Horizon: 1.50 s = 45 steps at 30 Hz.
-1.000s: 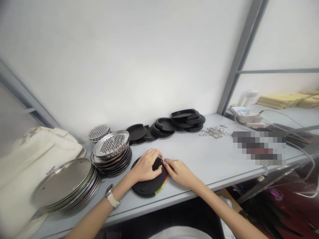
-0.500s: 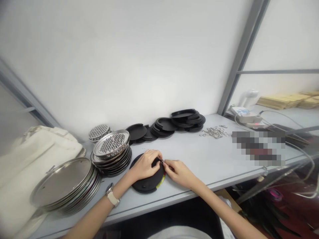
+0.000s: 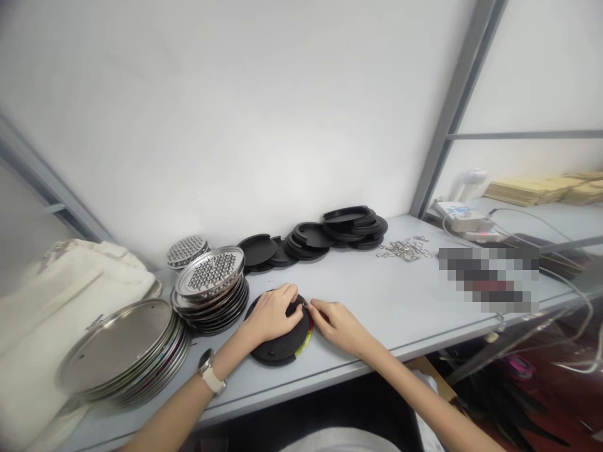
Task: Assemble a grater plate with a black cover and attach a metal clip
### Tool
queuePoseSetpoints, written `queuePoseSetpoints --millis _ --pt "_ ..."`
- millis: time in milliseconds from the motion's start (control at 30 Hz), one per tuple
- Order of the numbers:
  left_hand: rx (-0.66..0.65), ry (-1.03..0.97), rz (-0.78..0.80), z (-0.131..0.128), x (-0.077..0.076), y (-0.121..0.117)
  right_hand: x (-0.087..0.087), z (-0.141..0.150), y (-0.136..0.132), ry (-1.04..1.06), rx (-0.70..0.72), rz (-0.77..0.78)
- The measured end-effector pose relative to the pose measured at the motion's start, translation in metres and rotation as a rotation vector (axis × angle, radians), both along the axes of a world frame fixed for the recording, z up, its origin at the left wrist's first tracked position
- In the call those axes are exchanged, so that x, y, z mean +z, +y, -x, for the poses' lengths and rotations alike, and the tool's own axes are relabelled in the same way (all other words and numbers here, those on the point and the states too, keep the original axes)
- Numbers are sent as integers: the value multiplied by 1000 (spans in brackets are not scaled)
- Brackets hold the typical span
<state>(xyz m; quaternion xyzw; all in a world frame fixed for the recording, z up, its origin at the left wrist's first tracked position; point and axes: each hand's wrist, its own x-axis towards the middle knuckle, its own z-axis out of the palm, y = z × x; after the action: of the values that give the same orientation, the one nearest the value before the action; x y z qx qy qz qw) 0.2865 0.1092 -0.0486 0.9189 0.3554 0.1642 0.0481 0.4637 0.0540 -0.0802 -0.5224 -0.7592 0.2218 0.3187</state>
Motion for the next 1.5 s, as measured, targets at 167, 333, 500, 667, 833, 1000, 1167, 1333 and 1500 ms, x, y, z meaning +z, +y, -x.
queuePoseSetpoints --millis 167,333,500,667,833,1000,1167,1333,1500 --pt "-88 16 -5 1 2 -2 1 -1 0 3 -1 12" --pt "-160 5 1 0 2 -5 1 -1 0 -9 5 18" --pt "-144 -27 54 0 3 -6 2 0 0 -5 6 11" --pt "-174 -101 76 1 6 -7 2 -1 0 -7 14 20" --pt "-254 -104 58 0 5 -6 2 -1 0 -11 22 29" --pt "-255 -119 93 1 3 -5 2 -1 0 -24 30 29" --pt "-263 -139 123 1 3 -4 1 -2 0 -28 25 28" --pt "-276 -155 129 1 1 -3 0 -3 0 -11 42 38" --pt "-276 -193 143 1 -3 -1 -2 -4 2 -6 38 43"
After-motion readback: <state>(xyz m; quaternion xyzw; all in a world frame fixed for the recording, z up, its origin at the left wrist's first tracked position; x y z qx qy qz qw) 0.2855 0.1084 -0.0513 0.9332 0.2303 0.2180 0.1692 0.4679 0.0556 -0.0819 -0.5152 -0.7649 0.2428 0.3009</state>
